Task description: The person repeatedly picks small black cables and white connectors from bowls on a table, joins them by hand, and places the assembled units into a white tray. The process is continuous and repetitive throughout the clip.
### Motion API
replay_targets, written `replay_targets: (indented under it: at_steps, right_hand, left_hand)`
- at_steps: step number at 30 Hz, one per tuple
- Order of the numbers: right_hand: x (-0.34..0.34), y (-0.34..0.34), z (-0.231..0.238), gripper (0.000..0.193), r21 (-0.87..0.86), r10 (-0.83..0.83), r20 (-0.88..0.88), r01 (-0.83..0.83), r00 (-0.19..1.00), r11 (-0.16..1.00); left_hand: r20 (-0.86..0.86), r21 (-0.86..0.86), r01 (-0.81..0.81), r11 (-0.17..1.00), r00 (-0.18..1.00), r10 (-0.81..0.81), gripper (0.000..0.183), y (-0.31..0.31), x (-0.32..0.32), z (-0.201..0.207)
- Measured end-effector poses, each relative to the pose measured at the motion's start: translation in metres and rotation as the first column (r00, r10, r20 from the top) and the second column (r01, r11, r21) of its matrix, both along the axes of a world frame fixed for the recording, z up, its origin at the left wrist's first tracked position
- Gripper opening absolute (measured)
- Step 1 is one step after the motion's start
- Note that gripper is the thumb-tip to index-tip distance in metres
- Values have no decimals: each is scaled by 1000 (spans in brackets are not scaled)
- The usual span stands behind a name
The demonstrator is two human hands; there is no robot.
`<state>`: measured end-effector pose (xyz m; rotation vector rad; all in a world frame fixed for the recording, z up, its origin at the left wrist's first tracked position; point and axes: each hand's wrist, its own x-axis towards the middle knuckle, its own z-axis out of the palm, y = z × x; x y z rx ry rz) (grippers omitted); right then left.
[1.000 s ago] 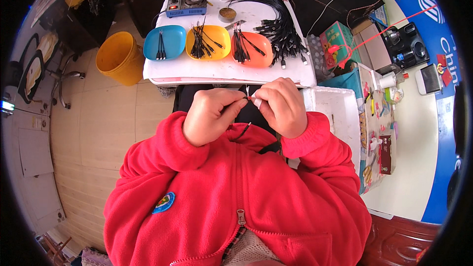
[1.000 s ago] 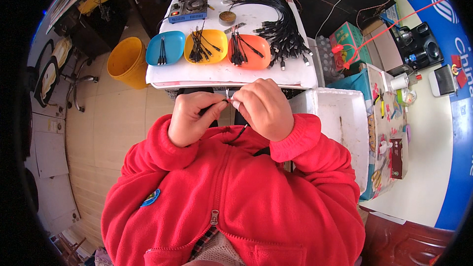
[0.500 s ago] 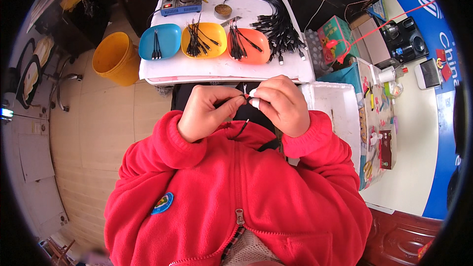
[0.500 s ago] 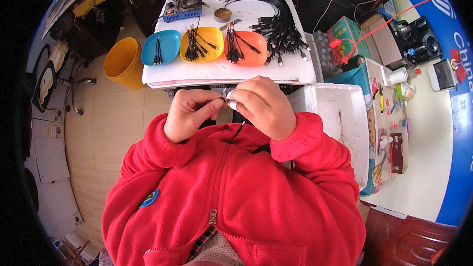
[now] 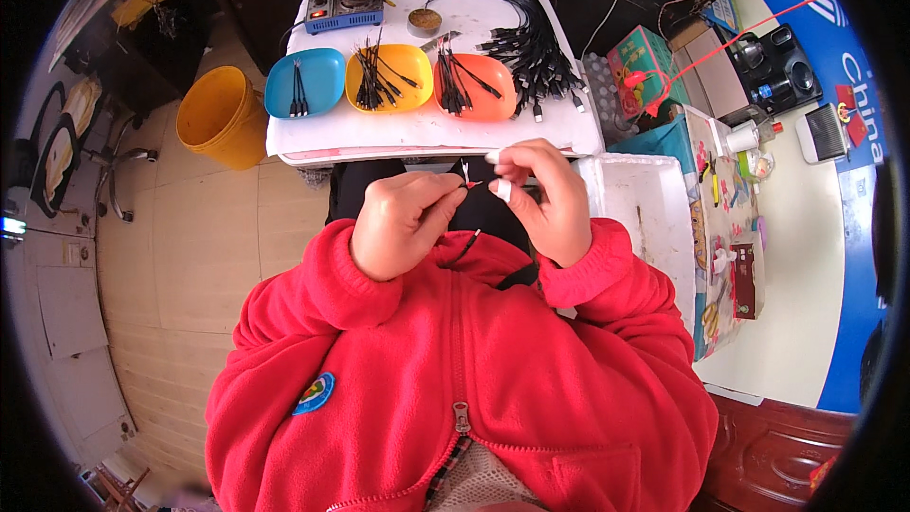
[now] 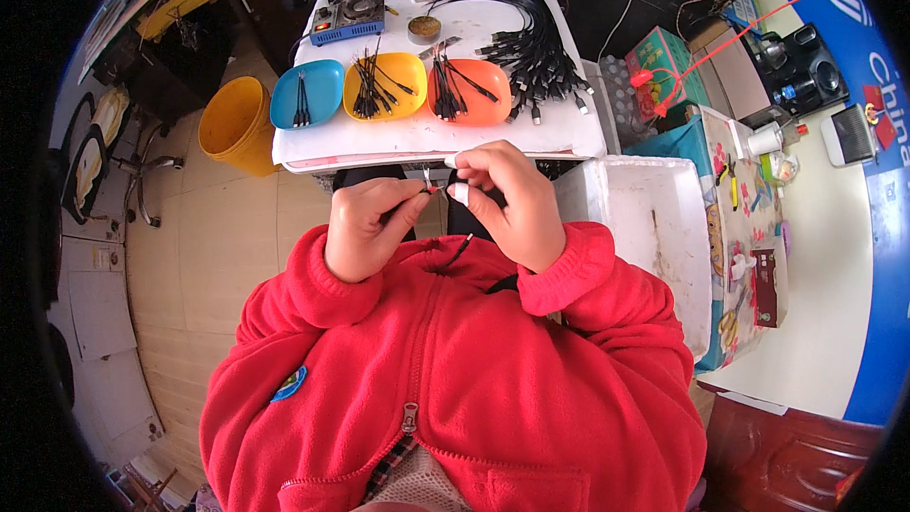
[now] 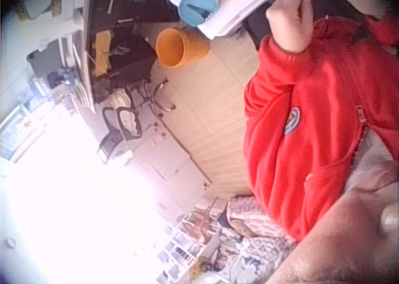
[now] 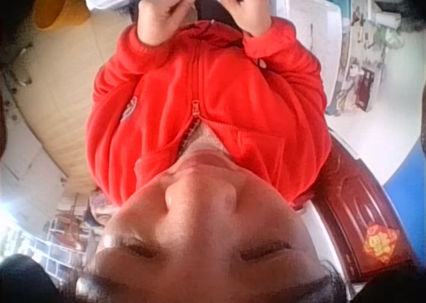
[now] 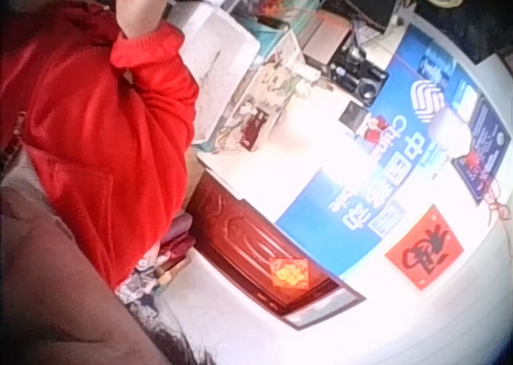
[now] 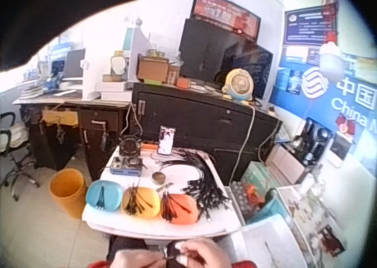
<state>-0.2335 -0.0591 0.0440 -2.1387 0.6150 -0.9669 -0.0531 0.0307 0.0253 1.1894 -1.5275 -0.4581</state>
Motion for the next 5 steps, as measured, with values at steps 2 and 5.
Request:
replay_targets:
  at_steps: [2, 5]
  right_hand:
    - [-4, -7, 5, 34, -537, 50, -62, -76, 997, 840]
    - [-7, -10, 3, 33, -727, 32, -159, -139, 987, 672]
  left_hand:
    - [-155, 147, 60, 987, 987, -37, 8, 3, 2, 2]
    - [-229, 208, 150, 966, 968, -101, 10, 2, 4, 5]
